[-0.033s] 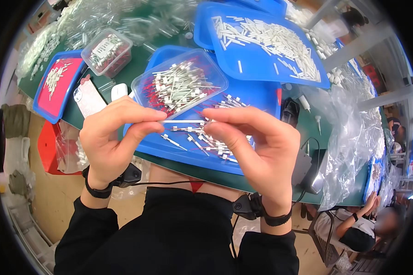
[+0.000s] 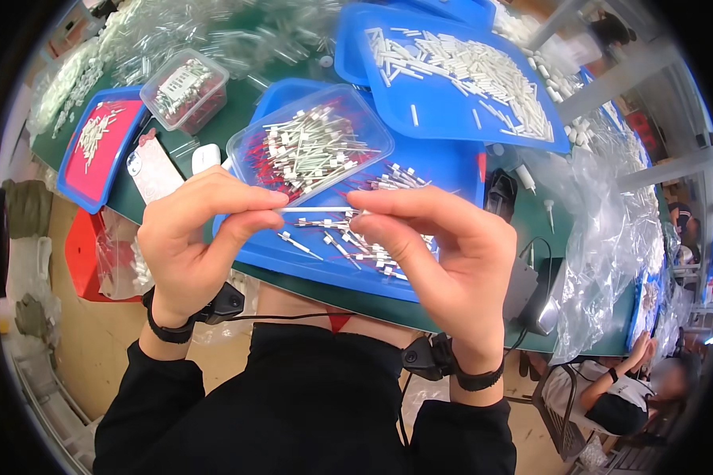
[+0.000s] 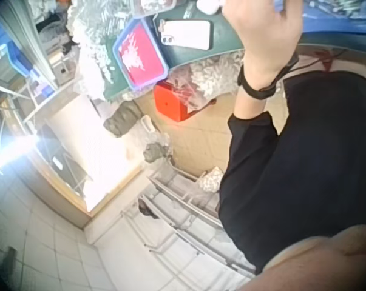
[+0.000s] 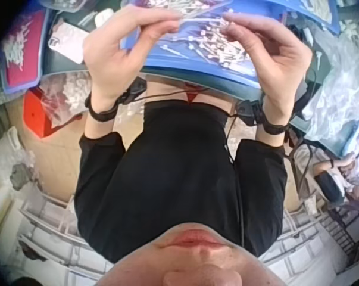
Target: The person repeatedly picks up small white cylindrical components from a blue tray and inserts them into red and white wire connectors held in the other hand. The assembled units are placed into a clear plastic container on the table. The process is repetitive and involves fine motor manipulation of small parts.
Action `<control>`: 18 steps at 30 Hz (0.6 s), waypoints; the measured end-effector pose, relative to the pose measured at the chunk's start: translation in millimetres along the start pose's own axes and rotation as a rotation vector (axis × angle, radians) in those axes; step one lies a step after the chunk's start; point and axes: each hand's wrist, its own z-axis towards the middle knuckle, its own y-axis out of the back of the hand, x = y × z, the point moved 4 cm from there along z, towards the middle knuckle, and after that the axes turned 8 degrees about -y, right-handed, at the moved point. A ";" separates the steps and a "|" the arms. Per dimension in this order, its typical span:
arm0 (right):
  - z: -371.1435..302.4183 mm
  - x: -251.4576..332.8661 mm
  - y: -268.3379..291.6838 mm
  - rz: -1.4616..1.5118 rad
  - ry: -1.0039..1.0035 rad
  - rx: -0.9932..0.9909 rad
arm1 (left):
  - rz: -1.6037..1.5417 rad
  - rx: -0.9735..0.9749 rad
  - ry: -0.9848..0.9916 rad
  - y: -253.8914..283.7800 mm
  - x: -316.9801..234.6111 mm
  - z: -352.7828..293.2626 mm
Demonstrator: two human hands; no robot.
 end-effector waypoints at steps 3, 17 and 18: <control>0.5 -1.3 0.7 -0.072 0.038 0.009 | 0.026 -0.031 -0.049 -2.7 0.4 -0.1; 0.8 1.2 -2.1 -0.267 0.124 0.040 | 0.085 -0.033 -0.120 -4.8 -2.2 -1.8; 0.0 2.6 -1.9 -0.281 0.128 0.046 | 0.086 -0.035 -0.121 -5.2 -1.6 -2.1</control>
